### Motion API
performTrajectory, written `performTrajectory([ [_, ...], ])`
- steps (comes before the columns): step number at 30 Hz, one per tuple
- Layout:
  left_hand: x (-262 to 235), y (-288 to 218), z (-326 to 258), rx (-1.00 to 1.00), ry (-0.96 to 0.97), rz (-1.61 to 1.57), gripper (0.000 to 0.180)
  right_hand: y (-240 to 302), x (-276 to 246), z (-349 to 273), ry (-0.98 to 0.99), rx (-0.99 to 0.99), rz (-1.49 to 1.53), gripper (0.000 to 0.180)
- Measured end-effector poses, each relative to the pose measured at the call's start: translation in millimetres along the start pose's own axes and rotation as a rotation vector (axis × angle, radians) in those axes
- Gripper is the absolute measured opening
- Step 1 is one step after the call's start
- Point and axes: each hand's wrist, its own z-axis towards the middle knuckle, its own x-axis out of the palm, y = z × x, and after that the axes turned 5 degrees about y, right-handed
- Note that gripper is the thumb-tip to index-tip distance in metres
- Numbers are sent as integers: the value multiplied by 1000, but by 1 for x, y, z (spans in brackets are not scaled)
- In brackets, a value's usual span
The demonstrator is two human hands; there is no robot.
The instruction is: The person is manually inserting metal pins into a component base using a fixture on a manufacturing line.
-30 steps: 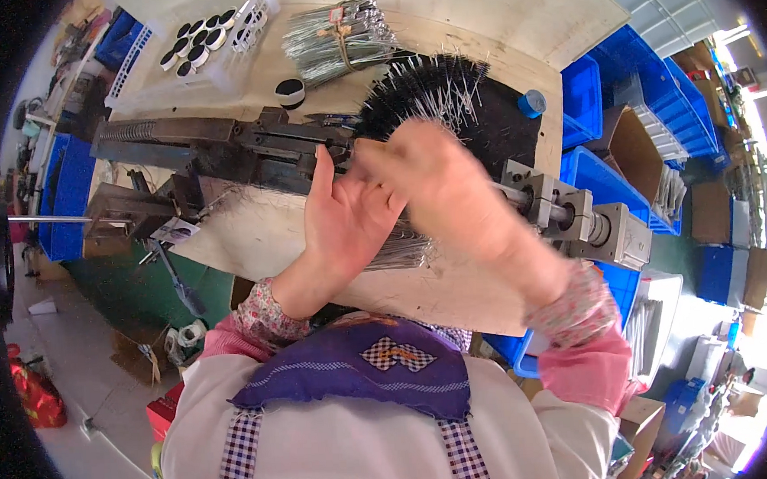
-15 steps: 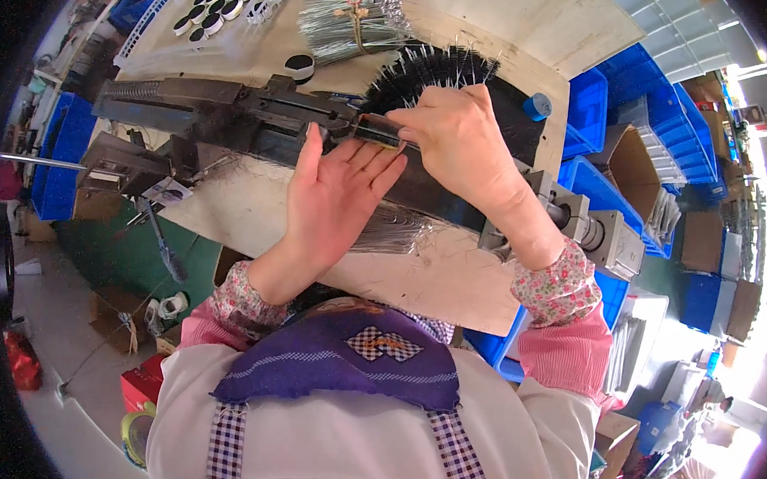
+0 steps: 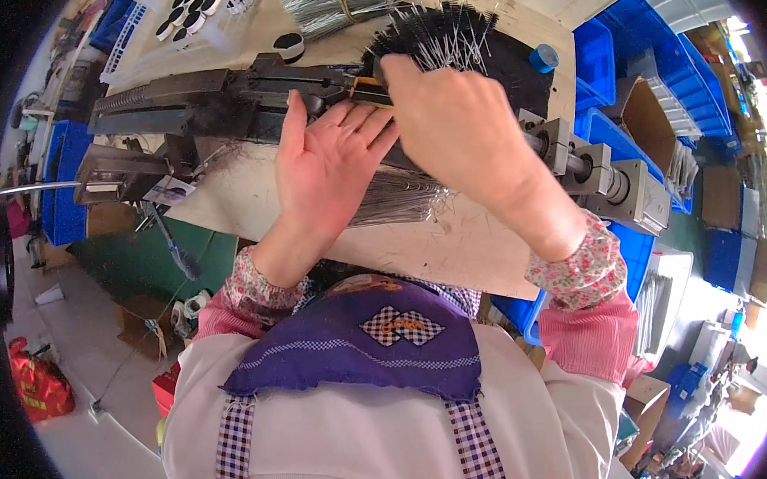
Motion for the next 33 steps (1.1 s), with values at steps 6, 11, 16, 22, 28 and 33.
performTrajectory([
  [6, 14, -7, -1, -54, -53, -3, 64, 17, 2, 1, 112, -107, -152, 31],
  [11, 3, -9, 6, -97, -20, 72, 48, 4, 14, -3, 34, -156, -179, 25],
  [16, -4, 24, -3, -11, -115, 113, 32, 8, 30, -81, 333, 22, 33, 22],
  [22, -13, 68, -9, -134, -287, 197, 38, -4, 111, -135, 456, 126, 198, 19],
  [28, -81, 33, -92, -187, 688, 1498, 40, 3, 127, -168, 371, 178, 347, 16],
  [33, -96, 26, -64, 58, 498, 2065, 48, 6, 125, -181, 379, 209, 537, 14],
])
